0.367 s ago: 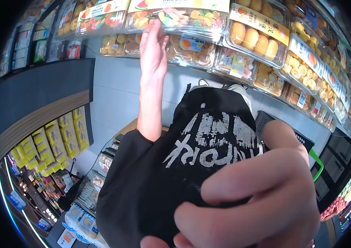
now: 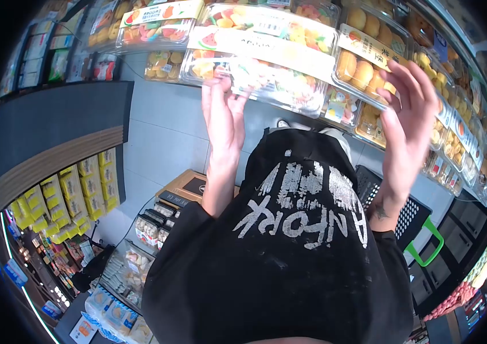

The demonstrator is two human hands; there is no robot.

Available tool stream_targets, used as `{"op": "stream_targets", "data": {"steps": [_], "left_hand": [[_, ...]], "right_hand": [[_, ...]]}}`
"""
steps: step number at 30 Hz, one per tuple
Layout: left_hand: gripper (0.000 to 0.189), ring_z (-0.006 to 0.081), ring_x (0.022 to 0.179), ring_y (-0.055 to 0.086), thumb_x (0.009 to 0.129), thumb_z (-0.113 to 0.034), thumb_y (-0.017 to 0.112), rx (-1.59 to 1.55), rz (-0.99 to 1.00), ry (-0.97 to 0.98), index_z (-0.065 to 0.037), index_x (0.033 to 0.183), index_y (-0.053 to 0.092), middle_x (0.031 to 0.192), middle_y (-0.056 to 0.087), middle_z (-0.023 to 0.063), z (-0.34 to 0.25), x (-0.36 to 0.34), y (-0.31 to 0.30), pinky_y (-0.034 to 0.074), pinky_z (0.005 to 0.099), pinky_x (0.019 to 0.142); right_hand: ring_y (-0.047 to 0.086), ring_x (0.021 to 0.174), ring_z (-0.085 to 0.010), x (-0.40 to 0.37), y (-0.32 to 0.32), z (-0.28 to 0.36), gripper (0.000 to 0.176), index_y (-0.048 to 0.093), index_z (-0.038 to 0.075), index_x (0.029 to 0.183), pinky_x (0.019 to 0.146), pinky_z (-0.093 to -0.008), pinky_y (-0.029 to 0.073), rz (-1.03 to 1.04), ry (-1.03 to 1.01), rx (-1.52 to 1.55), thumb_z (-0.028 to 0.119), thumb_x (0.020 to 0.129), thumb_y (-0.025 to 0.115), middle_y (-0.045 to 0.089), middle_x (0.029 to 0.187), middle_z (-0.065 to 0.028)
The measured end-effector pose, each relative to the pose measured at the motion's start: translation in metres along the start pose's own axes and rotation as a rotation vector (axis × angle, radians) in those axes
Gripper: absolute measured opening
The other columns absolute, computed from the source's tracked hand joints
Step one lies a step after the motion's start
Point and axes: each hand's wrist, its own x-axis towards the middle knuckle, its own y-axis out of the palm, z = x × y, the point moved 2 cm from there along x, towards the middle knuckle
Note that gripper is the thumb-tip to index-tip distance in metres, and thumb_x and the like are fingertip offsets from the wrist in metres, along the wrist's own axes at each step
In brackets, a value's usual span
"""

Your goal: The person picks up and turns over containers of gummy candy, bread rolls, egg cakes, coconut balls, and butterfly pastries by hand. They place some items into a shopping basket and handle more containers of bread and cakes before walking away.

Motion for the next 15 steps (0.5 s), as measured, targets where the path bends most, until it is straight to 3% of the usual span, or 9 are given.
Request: {"op": "stream_targets", "data": {"steps": [2,5,6,8,9,12,13,15], "left_hand": [[0.031,0.0201,0.105,0.046,0.081,-0.012,0.049,-0.001,-0.003,-0.02,-0.006,0.11,0.042,0.111,0.047,0.0063,-0.003,-0.012,0.001,0.038,0.039,0.091],[0.038,0.02,0.107,0.047,0.081,-0.008,0.049,-0.102,0.13,-0.073,-0.002,0.118,0.04,0.115,0.048,0.0108,0.008,-0.021,-0.01,0.038,0.0377,0.091],[0.039,0.0202,0.108,0.047,0.081,-0.008,0.049,-0.086,0.159,-0.089,-0.001,0.118,0.04,0.116,0.047,0.0114,0.009,-0.026,-0.012,0.037,0.0376,0.092],[0.041,0.0205,0.11,0.046,0.08,-0.008,0.051,-0.053,0.218,-0.12,0.0,0.118,0.039,0.118,0.046,0.0126,0.011,-0.04,-0.009,0.035,0.0375,0.094],[0.04,0.0204,0.107,0.048,0.082,-0.01,0.051,0.03,0.232,-0.044,0.001,0.119,0.039,0.117,0.047,0.0135,0.013,-0.045,-0.007,0.039,0.0378,0.091],[0.043,0.0198,0.102,0.051,0.085,-0.015,0.052,0.533,0.384,0.117,0.002,0.121,0.037,0.115,0.049,0.0131,0.013,-0.042,-0.039,0.043,0.0363,0.085],[0.037,0.0177,0.095,0.054,0.086,-0.014,0.052,0.421,0.363,0.151,0.002,0.118,0.041,0.108,0.053,0.0127,0.011,-0.036,-0.042,0.047,0.0337,0.078],[0.036,0.0153,0.096,0.052,0.087,-0.017,0.048,0.4,0.174,0.107,0.002,0.117,0.042,0.108,0.052,0.0108,0.003,-0.027,-0.045,0.043,0.03,0.081]], "right_hand": [[0.04,0.114,-0.023,-0.001,-0.008,-0.042,0.062,0.028,0.005,0.129,0.093,-0.0346,0.035,-0.057,0.149,-0.259,0.011,0.078,0.062,0.038,0.123,-0.0144],[0.041,0.113,-0.0225,-0.01,-0.001,-0.064,0.061,0.022,0.008,0.132,0.093,-0.0341,0.035,0.046,0.459,0.11,0.015,0.082,0.056,0.038,0.123,-0.0147],[0.041,0.113,-0.0203,-0.013,0.0,-0.069,0.057,0.026,0.007,0.131,0.094,-0.0316,0.034,0.064,0.523,0.183,0.014,0.083,0.056,0.039,0.123,-0.0128],[0.041,0.112,-0.017,-0.015,0.001,-0.074,0.047,0.037,0.005,0.126,0.094,-0.0295,0.032,0.021,0.529,0.207,0.015,0.084,0.055,0.044,0.12,-0.0101],[0.041,0.111,-0.0163,-0.015,-0.003,-0.073,0.043,0.04,0.004,0.123,0.095,-0.0293,0.032,0.013,0.526,0.189,0.015,0.084,0.054,0.046,0.119,-0.0097],[0.042,0.11,-0.0144,-0.016,-0.017,-0.069,0.034,0.049,0.001,0.114,0.094,-0.0288,0.031,-0.011,0.496,0.184,0.017,0.085,0.053,0.052,0.113,-0.0079],[0.043,0.109,-0.0145,-0.017,-0.02,-0.067,0.034,0.049,0.001,0.114,0.094,-0.0287,0.031,-0.009,0.482,0.193,0.017,0.085,0.053,0.052,0.113,-0.0082],[0.044,0.108,-0.0149,-0.02,-0.025,-0.06,0.034,0.048,0.0,0.114,0.094,-0.0286,0.031,0.023,0.449,0.164,0.017,0.085,0.052,0.053,0.112,-0.0088]]}}
